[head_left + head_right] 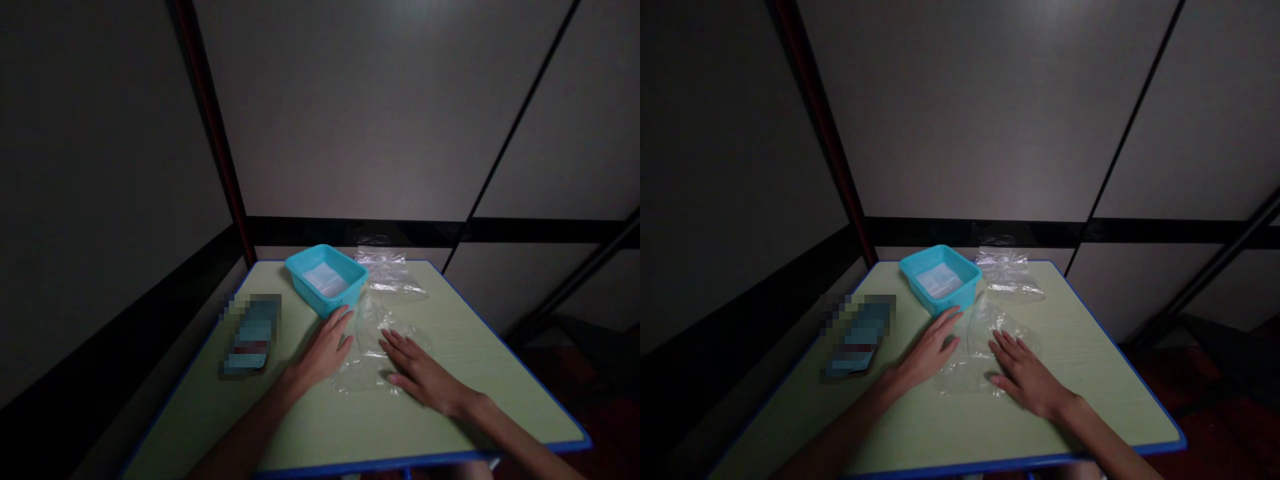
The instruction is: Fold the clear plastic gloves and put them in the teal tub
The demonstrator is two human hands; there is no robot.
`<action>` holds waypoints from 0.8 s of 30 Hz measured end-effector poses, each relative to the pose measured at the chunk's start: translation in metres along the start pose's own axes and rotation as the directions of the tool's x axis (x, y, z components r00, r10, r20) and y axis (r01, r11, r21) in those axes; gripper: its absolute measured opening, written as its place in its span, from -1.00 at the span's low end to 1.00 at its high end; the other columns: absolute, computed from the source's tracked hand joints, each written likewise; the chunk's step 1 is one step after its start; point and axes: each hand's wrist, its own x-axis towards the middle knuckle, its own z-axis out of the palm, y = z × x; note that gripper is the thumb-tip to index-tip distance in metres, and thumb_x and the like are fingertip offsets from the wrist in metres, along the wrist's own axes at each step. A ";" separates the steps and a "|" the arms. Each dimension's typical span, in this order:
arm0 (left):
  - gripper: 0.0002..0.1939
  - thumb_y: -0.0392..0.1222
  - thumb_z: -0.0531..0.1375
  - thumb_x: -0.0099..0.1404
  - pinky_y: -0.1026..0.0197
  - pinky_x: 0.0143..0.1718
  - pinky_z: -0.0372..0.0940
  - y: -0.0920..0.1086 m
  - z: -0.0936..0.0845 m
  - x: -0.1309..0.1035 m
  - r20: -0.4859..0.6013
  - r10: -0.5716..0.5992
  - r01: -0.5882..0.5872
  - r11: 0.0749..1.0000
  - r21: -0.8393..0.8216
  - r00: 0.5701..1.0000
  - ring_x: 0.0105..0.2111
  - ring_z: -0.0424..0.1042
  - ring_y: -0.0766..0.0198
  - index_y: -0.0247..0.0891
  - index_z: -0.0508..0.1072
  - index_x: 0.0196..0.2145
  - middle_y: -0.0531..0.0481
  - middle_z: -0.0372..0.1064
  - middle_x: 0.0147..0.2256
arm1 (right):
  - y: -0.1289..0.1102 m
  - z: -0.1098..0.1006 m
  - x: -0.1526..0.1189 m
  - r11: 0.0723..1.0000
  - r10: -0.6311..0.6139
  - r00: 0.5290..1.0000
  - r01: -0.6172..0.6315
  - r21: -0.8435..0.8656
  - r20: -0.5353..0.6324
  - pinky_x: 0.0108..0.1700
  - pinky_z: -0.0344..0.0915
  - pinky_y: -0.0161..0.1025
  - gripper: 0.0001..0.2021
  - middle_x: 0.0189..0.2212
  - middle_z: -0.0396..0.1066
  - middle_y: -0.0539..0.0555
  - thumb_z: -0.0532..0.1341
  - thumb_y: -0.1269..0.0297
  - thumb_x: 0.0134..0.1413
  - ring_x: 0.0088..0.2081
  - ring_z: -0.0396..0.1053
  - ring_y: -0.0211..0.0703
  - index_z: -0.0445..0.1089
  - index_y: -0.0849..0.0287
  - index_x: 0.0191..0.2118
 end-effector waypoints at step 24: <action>-0.57 -0.40 0.08 0.08 0.14 0.04 0.03 -0.003 -0.009 0.011 -0.061 0.015 -0.024 0.990 -0.139 0.998 0.00 0.15 0.22 -0.25 0.21 -0.06 -0.09 0.17 -0.03 | 0.026 -0.033 -0.001 0.763 0.151 0.972 0.001 0.646 -0.179 -0.40 0.19 -0.29 -0.82 -0.52 0.27 0.00 0.12 0.19 -0.04 -0.43 0.26 -0.24 0.16 0.18 -0.47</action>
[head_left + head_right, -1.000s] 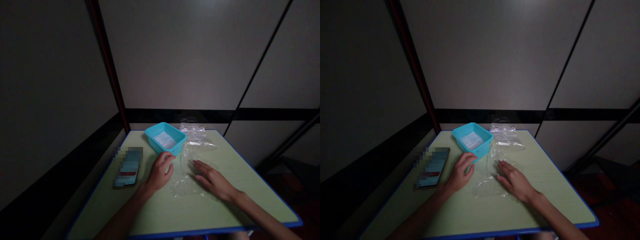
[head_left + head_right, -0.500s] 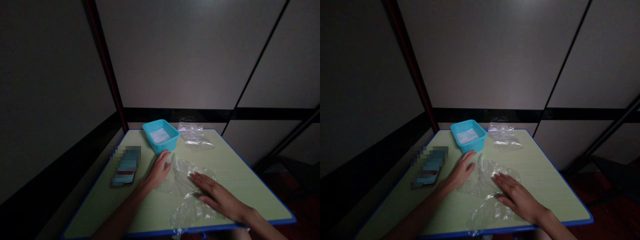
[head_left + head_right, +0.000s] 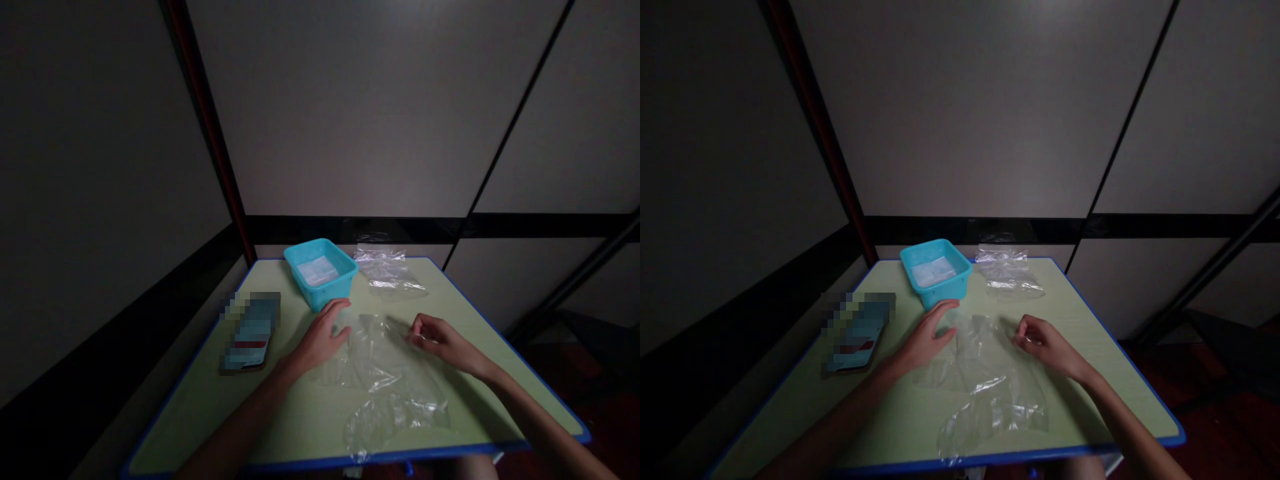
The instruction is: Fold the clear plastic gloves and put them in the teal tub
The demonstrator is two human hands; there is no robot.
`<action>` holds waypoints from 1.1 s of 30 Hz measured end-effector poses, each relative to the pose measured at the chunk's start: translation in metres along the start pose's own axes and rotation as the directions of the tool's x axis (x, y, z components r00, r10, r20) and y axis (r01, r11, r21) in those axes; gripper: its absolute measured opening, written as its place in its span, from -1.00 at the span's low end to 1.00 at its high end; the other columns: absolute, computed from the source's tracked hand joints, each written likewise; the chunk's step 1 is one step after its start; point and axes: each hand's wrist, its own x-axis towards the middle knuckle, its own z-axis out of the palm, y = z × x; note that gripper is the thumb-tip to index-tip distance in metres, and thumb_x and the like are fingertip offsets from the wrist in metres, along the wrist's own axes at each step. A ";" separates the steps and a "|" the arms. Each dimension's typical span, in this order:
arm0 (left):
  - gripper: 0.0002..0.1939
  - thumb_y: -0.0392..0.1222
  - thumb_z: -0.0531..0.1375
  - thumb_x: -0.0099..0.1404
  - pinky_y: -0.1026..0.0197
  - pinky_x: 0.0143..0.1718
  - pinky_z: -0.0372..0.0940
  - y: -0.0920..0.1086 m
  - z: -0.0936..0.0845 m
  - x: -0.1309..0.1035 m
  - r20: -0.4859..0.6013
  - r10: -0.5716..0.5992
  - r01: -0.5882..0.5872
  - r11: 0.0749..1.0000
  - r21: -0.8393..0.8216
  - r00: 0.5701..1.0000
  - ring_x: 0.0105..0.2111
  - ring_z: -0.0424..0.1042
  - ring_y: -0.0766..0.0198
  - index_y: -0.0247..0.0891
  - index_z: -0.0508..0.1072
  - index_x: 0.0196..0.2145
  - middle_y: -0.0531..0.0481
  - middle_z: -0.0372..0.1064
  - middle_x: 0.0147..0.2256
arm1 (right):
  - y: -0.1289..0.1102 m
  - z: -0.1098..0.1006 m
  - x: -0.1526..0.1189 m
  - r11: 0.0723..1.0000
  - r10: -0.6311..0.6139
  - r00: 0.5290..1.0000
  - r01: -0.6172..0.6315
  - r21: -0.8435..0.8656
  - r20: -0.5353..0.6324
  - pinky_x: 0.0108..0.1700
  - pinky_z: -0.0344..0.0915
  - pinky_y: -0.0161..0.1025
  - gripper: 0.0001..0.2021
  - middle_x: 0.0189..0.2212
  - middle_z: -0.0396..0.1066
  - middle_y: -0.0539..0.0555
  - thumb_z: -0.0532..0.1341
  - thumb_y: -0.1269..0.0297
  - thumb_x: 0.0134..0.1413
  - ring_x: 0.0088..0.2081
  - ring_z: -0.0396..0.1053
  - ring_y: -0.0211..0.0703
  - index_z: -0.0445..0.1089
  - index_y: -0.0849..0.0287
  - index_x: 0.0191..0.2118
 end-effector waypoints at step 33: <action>-0.87 -0.22 0.20 -0.06 0.40 -0.60 0.06 0.011 -0.056 0.053 0.343 -0.248 0.296 0.951 -0.095 0.906 -0.62 0.21 0.42 -0.37 0.43 -0.60 0.11 0.27 -0.66 | -0.031 -0.038 0.042 0.992 0.032 0.980 -0.007 0.124 -0.197 -0.48 0.18 -0.33 -0.63 -0.64 0.17 -0.15 0.32 0.19 -0.34 -0.58 0.19 -0.37 0.24 0.22 -0.35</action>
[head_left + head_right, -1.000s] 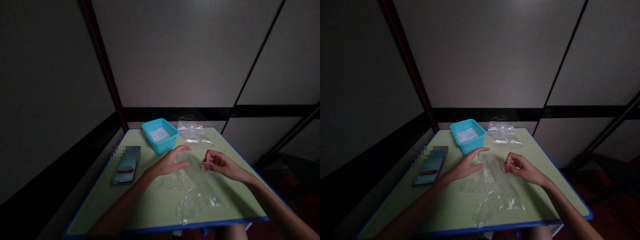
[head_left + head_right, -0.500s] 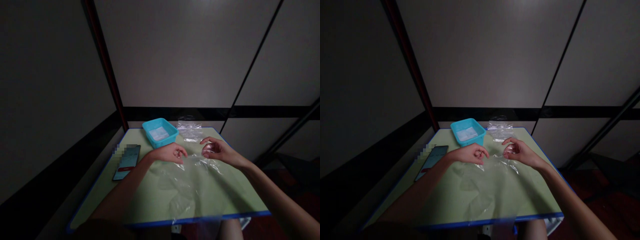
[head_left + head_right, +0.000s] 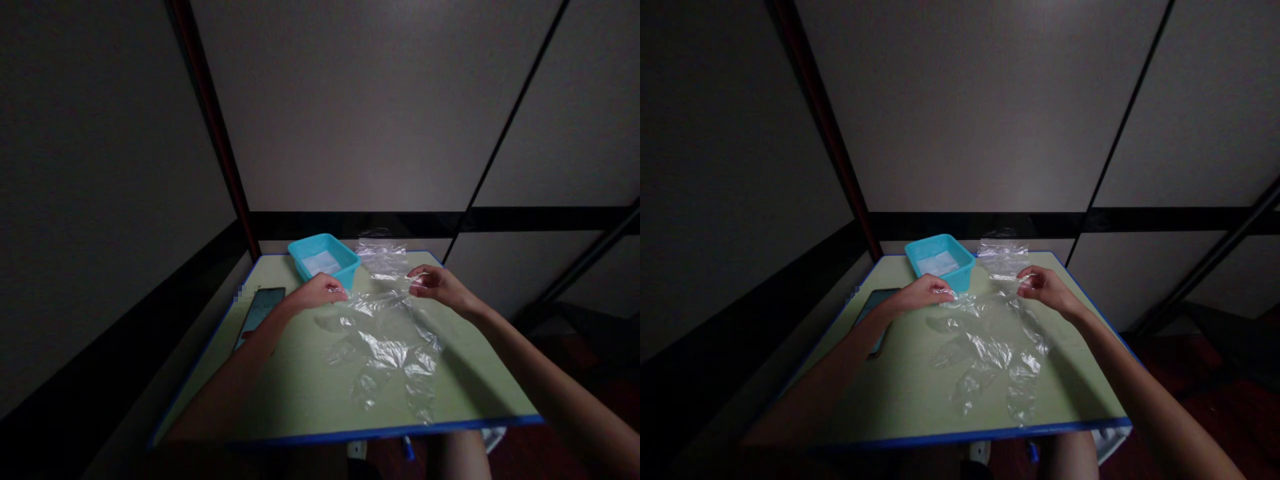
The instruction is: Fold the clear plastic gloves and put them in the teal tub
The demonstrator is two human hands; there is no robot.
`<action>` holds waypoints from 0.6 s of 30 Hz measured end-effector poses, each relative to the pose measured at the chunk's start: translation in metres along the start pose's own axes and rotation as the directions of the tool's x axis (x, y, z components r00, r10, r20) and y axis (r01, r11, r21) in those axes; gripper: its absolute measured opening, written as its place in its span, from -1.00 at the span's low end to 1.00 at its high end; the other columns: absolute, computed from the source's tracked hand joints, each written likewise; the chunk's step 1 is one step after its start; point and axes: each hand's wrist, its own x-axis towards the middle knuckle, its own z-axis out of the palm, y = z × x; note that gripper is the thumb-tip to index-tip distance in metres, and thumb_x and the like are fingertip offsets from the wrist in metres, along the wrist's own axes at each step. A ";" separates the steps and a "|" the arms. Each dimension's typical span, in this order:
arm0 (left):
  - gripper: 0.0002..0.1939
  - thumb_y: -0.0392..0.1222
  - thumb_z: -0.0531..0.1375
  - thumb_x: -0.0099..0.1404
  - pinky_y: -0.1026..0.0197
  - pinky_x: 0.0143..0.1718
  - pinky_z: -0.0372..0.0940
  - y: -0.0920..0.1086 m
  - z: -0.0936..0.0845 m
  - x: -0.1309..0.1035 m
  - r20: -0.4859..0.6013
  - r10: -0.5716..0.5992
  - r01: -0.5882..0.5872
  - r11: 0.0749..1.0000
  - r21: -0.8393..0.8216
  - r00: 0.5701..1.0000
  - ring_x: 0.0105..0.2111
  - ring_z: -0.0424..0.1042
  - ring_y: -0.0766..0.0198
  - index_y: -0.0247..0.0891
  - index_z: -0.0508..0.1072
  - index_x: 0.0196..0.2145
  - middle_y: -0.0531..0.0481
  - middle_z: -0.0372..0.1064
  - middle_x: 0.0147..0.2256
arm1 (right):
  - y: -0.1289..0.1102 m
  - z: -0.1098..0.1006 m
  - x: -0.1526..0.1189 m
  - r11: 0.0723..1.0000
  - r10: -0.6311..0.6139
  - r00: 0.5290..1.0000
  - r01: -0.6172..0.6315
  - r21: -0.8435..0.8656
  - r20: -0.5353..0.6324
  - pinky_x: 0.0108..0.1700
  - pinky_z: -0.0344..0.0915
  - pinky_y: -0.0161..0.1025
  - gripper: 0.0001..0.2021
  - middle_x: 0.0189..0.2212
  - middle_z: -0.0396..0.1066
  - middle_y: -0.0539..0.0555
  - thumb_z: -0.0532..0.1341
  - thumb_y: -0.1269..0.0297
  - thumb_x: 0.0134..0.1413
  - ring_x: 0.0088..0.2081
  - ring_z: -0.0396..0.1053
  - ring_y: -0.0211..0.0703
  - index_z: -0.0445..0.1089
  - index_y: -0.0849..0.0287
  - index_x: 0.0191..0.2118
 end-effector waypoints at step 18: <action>-0.90 -0.26 0.14 0.10 0.22 -0.21 0.25 0.075 -0.017 -0.043 -0.404 0.521 -0.414 0.850 0.326 0.751 -0.30 0.37 0.29 -0.27 0.45 -0.46 0.02 0.40 -0.35 | -0.064 -0.006 -0.016 0.856 -0.452 0.830 0.301 -0.420 -0.327 -0.38 0.34 -0.21 -0.77 -0.43 0.37 0.08 0.20 0.20 -0.11 -0.38 0.37 -0.13 0.29 0.17 -0.29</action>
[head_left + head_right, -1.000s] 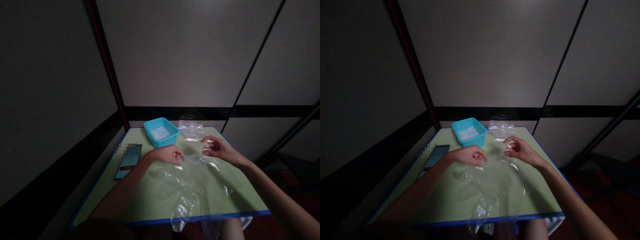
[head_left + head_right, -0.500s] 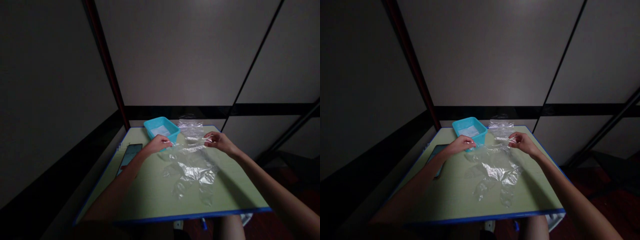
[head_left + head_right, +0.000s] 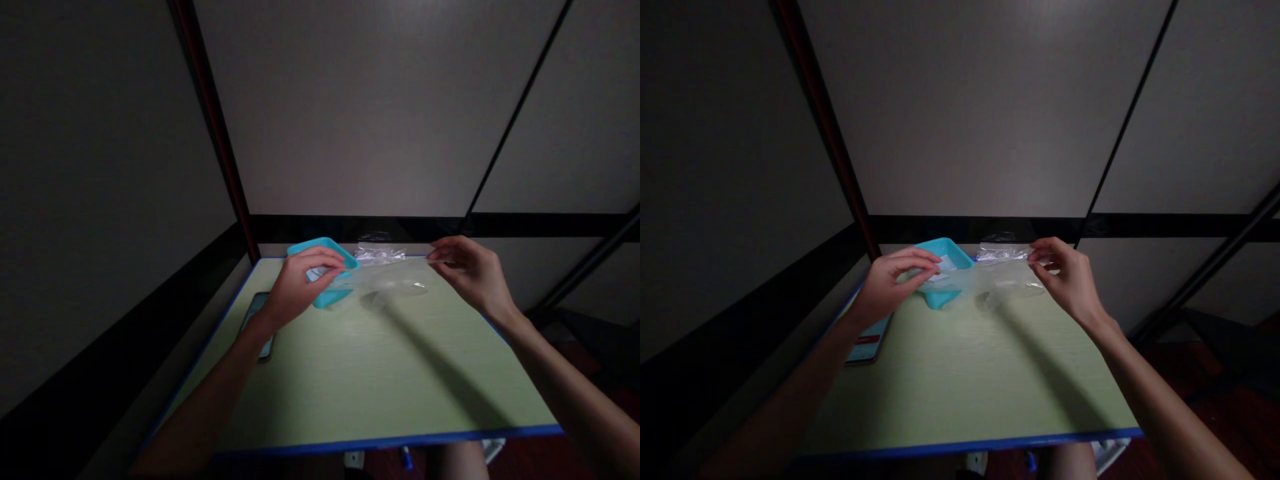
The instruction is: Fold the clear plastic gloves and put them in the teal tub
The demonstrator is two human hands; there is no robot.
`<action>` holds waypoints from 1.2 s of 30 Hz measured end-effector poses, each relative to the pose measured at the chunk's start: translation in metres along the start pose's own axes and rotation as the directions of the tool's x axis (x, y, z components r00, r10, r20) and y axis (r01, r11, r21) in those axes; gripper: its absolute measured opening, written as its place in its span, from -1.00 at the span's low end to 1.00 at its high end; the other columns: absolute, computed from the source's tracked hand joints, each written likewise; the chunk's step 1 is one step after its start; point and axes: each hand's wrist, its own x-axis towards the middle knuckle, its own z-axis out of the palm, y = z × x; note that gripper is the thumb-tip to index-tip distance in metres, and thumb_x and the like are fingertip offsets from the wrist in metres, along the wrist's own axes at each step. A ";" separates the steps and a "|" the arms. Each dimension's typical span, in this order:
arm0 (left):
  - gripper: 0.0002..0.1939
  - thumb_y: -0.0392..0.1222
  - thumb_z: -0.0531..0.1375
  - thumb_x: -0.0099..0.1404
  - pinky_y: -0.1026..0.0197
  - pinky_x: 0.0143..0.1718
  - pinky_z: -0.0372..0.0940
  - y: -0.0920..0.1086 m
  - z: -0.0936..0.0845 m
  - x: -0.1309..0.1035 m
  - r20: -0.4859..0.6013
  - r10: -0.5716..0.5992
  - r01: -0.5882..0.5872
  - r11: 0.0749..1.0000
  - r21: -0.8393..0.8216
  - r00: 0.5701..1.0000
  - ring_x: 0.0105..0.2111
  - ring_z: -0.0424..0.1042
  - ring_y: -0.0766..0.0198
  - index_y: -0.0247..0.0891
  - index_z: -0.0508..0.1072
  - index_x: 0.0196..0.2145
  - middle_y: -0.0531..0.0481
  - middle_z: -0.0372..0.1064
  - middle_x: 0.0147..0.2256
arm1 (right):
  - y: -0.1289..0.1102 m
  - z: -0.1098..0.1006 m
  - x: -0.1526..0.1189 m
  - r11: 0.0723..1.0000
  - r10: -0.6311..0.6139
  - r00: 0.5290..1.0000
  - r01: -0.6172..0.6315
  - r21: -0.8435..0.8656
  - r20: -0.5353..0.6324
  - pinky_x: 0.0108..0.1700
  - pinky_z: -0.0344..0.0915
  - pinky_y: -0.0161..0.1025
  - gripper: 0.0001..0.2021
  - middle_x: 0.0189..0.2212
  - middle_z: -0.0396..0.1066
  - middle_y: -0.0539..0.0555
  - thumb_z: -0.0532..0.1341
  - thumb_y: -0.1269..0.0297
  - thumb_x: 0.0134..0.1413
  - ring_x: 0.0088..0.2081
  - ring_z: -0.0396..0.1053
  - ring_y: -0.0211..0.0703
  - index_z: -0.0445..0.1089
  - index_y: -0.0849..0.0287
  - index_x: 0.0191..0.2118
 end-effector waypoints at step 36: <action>-0.83 -0.31 0.04 0.17 0.30 -0.21 0.17 0.002 0.061 -0.134 0.534 -0.402 0.468 0.884 0.013 0.744 -0.27 0.34 0.31 -0.23 0.40 -0.32 0.05 0.40 -0.31 | -0.022 0.049 -0.137 0.974 0.004 0.739 0.150 -0.171 0.673 0.03 -0.13 0.01 -0.68 -0.18 0.32 0.03 0.15 0.35 -0.06 -0.07 0.17 -0.05 0.25 0.04 -0.11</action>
